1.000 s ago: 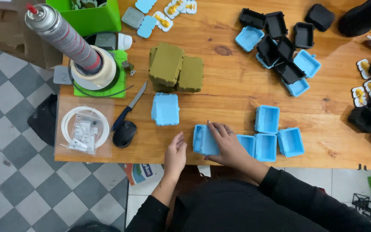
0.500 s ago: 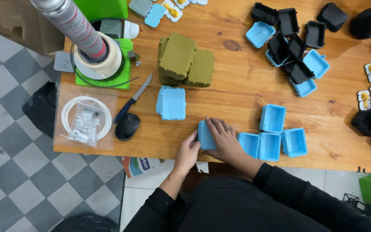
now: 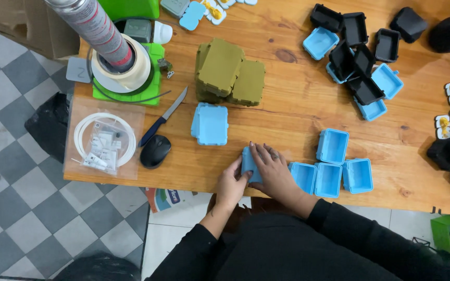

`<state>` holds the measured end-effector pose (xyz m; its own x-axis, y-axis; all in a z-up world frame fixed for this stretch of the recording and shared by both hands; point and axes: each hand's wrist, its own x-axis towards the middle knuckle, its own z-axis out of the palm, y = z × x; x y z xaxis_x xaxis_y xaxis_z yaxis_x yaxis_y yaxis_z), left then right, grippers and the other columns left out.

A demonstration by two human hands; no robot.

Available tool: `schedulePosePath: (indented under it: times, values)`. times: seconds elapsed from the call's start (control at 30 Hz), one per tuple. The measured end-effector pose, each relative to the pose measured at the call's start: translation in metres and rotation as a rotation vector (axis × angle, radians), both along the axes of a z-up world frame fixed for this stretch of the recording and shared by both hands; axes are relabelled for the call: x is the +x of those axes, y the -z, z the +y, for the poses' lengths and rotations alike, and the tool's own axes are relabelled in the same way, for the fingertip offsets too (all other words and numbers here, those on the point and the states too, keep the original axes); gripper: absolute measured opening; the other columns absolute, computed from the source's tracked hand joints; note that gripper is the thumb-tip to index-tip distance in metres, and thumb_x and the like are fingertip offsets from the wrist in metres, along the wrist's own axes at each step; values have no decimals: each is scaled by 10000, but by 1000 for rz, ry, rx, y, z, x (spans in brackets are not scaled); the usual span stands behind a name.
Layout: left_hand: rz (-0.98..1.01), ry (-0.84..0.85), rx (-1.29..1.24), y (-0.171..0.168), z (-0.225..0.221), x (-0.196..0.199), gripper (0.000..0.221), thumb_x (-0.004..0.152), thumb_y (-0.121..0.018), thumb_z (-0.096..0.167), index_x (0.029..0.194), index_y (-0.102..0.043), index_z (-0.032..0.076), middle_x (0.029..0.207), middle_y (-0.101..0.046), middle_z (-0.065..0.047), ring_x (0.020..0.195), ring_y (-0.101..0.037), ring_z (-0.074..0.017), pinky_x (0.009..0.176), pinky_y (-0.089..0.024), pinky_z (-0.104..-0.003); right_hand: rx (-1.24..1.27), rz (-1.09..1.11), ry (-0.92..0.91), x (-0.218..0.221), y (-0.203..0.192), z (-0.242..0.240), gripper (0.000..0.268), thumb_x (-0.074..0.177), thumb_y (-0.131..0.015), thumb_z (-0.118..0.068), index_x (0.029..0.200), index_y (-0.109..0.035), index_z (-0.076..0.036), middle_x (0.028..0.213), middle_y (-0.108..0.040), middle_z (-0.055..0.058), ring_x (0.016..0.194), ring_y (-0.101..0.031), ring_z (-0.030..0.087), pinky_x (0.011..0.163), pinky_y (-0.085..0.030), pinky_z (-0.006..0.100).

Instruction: Sort, nest, and stack 3D printed plastic boxes on a wooden workbench.

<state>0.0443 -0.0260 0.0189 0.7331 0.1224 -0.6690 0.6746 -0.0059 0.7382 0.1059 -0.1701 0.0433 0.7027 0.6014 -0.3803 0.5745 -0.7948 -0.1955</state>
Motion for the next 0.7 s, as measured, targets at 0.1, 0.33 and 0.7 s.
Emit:
schedulePosePath:
  times: [0.1, 0.33, 0.7]
  values:
    - [-1, -54, 41, 14, -4, -3, 546, 857, -748, 188, 1389, -624, 179, 1266, -698, -152, 1195, -652, -278, 977, -562, -398, -75, -3, -50, 6, -2, 2, 1259, 664, -889, -509, 1622, -179, -103, 1507, -373, 128, 1387, -396, 409, 1139, -332, 569]
    - [-30, -129, 9, 40, -20, -5, 493, 824, -778, 146, 1305, -668, 127, 1232, -713, -157, 1204, -639, -308, 988, -553, -434, -17, 186, 49, 61, 26, 20, 895, 785, -598, -768, 1446, -505, -171, 1309, -618, 109, 1282, -568, 407, 1100, -369, 623]
    - [100, -118, 35, 23, -8, 9, 443, 777, -718, 89, 1210, -671, 171, 1125, -756, -106, 1124, -690, -280, 952, -587, -386, 68, -184, -172, 54, 72, 42, 216, 958, -438, -422, 1061, -485, -237, 982, -480, -8, 1011, -553, 249, 901, -374, 454]
